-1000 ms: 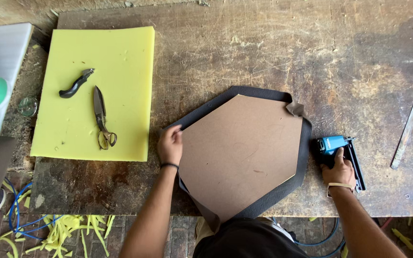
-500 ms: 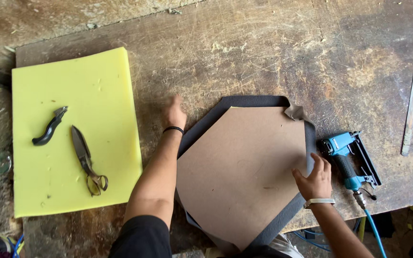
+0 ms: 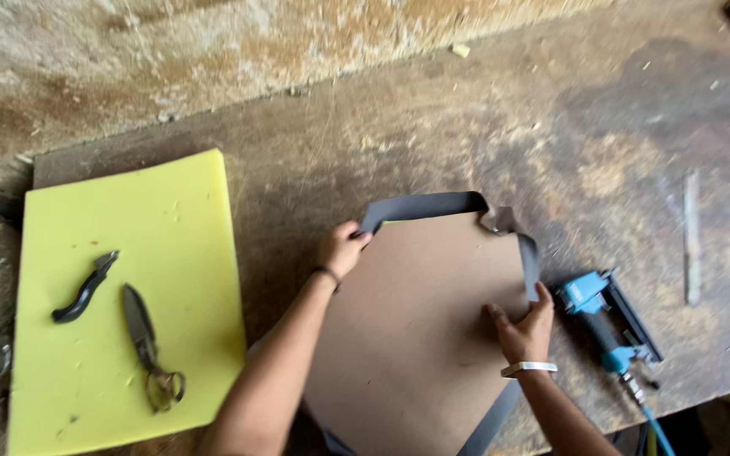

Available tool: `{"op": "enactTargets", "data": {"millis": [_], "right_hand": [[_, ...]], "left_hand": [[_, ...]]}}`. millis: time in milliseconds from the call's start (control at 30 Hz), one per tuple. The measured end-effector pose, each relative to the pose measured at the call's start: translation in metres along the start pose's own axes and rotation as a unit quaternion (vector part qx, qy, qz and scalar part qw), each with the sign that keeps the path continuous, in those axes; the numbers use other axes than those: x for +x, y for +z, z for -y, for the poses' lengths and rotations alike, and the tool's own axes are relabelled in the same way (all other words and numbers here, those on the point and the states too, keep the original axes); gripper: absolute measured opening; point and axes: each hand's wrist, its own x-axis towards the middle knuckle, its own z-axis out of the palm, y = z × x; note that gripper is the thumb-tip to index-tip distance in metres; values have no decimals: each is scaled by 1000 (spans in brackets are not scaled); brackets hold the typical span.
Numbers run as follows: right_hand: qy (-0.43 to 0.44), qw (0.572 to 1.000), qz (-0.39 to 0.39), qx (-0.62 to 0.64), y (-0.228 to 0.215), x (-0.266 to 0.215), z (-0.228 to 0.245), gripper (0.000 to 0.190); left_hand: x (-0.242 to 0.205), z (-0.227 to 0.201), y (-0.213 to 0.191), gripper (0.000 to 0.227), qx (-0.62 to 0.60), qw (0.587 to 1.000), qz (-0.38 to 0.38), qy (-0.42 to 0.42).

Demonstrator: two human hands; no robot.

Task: The person places a brown fabric piece over a pentagonal board, smooths it, and uses a pneumatic staple gun to attach the fabric around the edges. The person repeatedly folds and staples the fabric along the perimeter, rotating the board as needed.

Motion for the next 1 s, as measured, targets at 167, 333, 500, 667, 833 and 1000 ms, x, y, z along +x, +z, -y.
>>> {"op": "enactTargets", "data": {"millis": [167, 333, 500, 667, 833, 1000], "right_hand": [[-137, 979, -13, 152, -41, 43, 84, 96], [-330, 925, 42, 181, -87, 102, 176, 105], [-422, 902, 3, 89, -78, 104, 226, 88], [-400, 907, -15, 132, -75, 0, 206, 46], [-217, 851, 354, 321, -123, -46, 218, 32], [-132, 910, 299, 254, -177, -22, 214, 29]], "left_hand": [[-68, -55, -108, 11, -370, 921, -7, 118], [-155, -114, -151, 37, -397, 904, -48, 151], [-195, -147, -102, 44, -252, 882, -216, 334], [-209, -166, -75, 34, -375, 864, -228, 248], [-225, -229, -60, 42, -314, 862, -106, 383], [-225, -284, -64, 75, -379, 796, 100, 461]]}}
